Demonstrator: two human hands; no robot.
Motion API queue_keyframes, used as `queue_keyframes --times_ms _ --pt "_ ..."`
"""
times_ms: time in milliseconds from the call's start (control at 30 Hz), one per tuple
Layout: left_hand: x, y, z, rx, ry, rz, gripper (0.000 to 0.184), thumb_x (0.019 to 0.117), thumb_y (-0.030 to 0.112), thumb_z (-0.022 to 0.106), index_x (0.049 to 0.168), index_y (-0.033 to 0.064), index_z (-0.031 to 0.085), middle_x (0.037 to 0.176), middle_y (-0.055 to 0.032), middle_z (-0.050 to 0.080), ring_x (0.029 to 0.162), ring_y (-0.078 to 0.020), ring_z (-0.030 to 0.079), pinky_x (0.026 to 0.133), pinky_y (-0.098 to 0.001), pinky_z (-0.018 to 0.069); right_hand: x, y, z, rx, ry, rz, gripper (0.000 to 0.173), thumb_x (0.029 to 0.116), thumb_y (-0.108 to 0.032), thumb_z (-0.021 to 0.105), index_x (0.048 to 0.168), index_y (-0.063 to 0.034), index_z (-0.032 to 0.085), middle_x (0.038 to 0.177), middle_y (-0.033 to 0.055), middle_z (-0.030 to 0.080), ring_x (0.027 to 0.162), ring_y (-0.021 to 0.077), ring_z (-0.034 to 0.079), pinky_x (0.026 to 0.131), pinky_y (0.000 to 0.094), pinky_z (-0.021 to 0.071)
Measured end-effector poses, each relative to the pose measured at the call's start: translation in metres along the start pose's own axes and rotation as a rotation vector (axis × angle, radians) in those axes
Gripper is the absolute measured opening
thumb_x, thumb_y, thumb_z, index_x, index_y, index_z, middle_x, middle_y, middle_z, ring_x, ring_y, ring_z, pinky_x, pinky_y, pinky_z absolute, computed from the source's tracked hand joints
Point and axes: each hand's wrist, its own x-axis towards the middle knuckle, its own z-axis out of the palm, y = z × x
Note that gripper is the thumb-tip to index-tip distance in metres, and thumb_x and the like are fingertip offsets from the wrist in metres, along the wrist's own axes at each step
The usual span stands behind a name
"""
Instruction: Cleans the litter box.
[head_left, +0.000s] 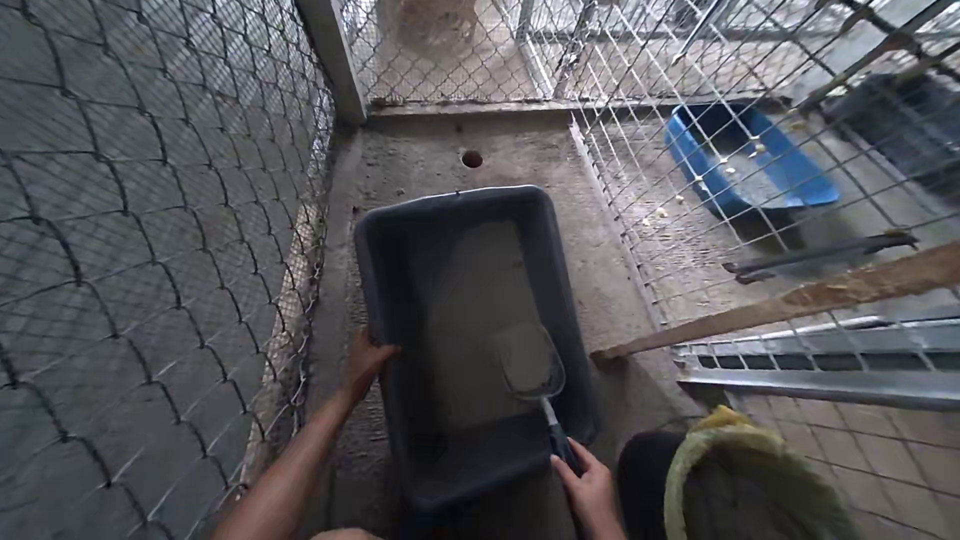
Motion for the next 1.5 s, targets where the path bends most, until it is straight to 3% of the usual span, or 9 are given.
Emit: queue_keyframes --times_ms 200,400,500,600,733,867,1133,1400,1500 --pt "-0.037 0.001 0.005 0.062 -0.016 0.133 0.067 0.0797 -0.002 0.070 0.140 -0.0109 0.043 0.119 -0.0192 0.065 0.101 -0.0134 0.067 0.090 -0.0320 0.0573 0.037 -0.038 0.014 0.105 0.060 -0.072 0.040 0.0926 -0.002 0.073 0.129 0.0096 0.063 0.096 0.0192 0.071 0.067 0.0139 0.063 0.062 0.0314 0.0551" --pt "-0.014 0.005 0.004 0.062 -0.025 0.073 0.063 0.0841 0.001 0.069 0.141 -0.0076 0.044 0.119 -0.0190 0.065 0.101 -0.0166 0.067 0.089 -0.0354 0.0574 0.098 -0.061 0.020 -0.205 0.140 -0.496 0.045 0.0901 -0.009 0.075 0.129 0.0101 0.065 0.107 0.0277 0.074 0.093 0.0384 0.074 0.089 0.0552 0.0574" --pt "0.017 0.009 0.005 0.060 -0.039 0.017 0.070 0.0837 0.003 0.068 0.147 -0.0061 0.039 0.126 -0.0239 0.061 0.107 -0.0236 0.065 0.092 -0.0414 0.0557 0.095 -0.058 0.013 -0.216 0.127 -0.615 0.044 0.0874 -0.008 0.075 0.126 0.0106 0.067 0.110 0.0271 0.074 0.099 0.0380 0.074 0.093 0.0533 0.0572" --pt "0.047 0.000 0.002 0.090 -0.055 -0.013 0.059 0.0906 0.005 0.068 0.142 -0.0073 0.043 0.121 -0.0223 0.062 0.101 -0.0215 0.066 0.089 -0.0391 0.0560 0.072 -0.048 0.013 -0.128 0.055 -0.551 0.045 0.0865 -0.004 0.075 0.128 0.0118 0.065 0.113 0.0268 0.073 0.102 0.0326 0.074 0.095 0.0463 0.0574" --pt "0.066 -0.028 -0.006 0.178 -0.064 -0.093 0.071 0.0970 0.011 0.069 0.155 -0.0038 0.030 0.140 -0.0294 0.054 0.123 -0.0333 0.061 0.104 -0.0471 0.0498 0.066 -0.050 -0.011 -0.117 -0.097 -0.391 0.042 0.0859 -0.003 0.076 0.126 0.0081 0.067 0.109 0.0207 0.075 0.093 0.0200 0.073 0.087 0.0364 0.0590" --pt "0.025 -0.048 0.001 0.090 -0.089 -0.188 0.088 0.0966 0.012 0.069 0.162 -0.0002 0.012 0.154 -0.0297 0.040 0.138 -0.0352 0.049 0.113 -0.0467 0.0429 0.067 -0.044 -0.023 -0.175 -0.101 -0.452 0.046 0.0848 -0.004 0.074 0.127 0.0110 0.066 0.109 0.0239 0.074 0.095 0.0243 0.074 0.091 0.0394 0.0584" --pt "-0.050 -0.085 0.031 -0.050 -0.016 -0.285 0.068 0.0967 0.014 0.071 0.150 -0.0067 0.035 0.133 -0.0279 0.058 0.115 -0.0274 0.063 0.100 -0.0406 0.0519 0.064 -0.052 -0.028 -0.263 -0.174 -0.377 0.043 0.0863 -0.005 0.077 0.127 0.0065 0.068 0.111 0.0223 0.075 0.099 0.0277 0.074 0.094 0.0440 0.0572" --pt "-0.004 -0.066 0.019 0.132 -0.064 -0.277 0.052 0.0988 0.010 0.066 0.144 -0.0064 0.046 0.125 -0.0269 0.062 0.108 -0.0301 0.064 0.096 -0.0457 0.0520 0.059 -0.040 -0.018 -0.200 -0.177 -0.310 0.042 0.0858 -0.004 0.077 0.126 0.0068 0.069 0.110 0.0220 0.075 0.099 0.0270 0.074 0.095 0.0428 0.0568" --pt "0.027 -0.049 0.014 0.210 -0.159 -0.286 0.058 0.1039 0.024 0.063 0.149 -0.0043 0.041 0.136 -0.0285 0.058 0.122 -0.0343 0.061 0.106 -0.0480 0.0477 0.060 -0.042 -0.018 -0.202 -0.189 -0.261 0.042 0.0877 -0.006 0.077 0.127 0.0046 0.068 0.113 0.0204 0.075 0.103 0.0259 0.073 0.097 0.0430 0.0560"
